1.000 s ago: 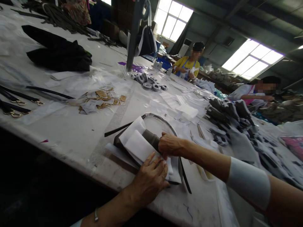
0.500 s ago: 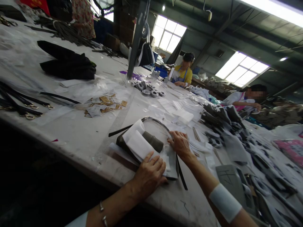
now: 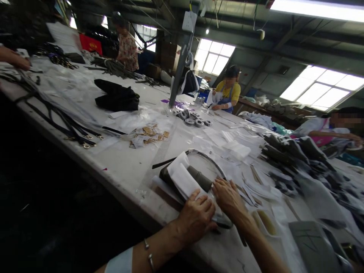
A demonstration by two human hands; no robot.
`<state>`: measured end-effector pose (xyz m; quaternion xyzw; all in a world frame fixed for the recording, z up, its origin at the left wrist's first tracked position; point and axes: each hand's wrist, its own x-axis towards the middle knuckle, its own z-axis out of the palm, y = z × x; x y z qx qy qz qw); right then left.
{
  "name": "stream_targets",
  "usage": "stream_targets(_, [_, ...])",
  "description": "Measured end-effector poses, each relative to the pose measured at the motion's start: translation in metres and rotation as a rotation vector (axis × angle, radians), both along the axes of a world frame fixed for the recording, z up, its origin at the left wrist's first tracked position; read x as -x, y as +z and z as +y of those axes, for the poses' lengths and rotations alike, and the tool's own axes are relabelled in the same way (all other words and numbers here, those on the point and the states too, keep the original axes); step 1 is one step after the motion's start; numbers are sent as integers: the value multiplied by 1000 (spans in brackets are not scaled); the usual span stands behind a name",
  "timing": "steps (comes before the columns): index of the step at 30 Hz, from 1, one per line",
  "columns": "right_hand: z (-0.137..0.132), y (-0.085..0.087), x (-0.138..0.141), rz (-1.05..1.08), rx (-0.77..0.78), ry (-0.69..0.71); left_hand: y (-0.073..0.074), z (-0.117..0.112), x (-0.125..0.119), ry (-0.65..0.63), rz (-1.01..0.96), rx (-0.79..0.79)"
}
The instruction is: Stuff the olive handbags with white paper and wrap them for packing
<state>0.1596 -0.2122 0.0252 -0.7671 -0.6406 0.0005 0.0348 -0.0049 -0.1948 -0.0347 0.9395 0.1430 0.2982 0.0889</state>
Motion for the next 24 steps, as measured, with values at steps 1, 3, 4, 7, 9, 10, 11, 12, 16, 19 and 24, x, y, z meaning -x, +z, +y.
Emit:
stream_targets(1, [1,2,7,68,-58,10,-2,-1,-1,0,5,-2])
stream_targets(3, [0,2,25,301,-130,66,-6,-2,-3,27,4,-38])
stream_targets(4, [-2,0,34,437,-146,88,-7,-2,-4,41,0,-73])
stream_targets(7, [-8,-12,53,738,-211,51,-5,2,2,31,-23,-192])
stream_targets(9, [-11,-22,56,796,-269,17,6,15,16,15,-37,-224])
stream_targets(10, [-13,-26,56,786,-287,25,14,25,25,36,-38,-224])
stream_targets(11, [-13,-29,56,748,-298,54,24,38,35,71,-21,-220])
stream_targets(12, [-14,-32,56,681,-311,98,34,53,46,115,14,-214])
stream_targets(16, [-12,-36,61,259,-354,325,64,107,74,224,197,-50])
stream_targets(19, [-11,-34,63,21,-358,446,63,116,80,241,226,16])
stream_targets(24, [-15,-30,63,-39,-329,531,45,76,89,391,177,114])
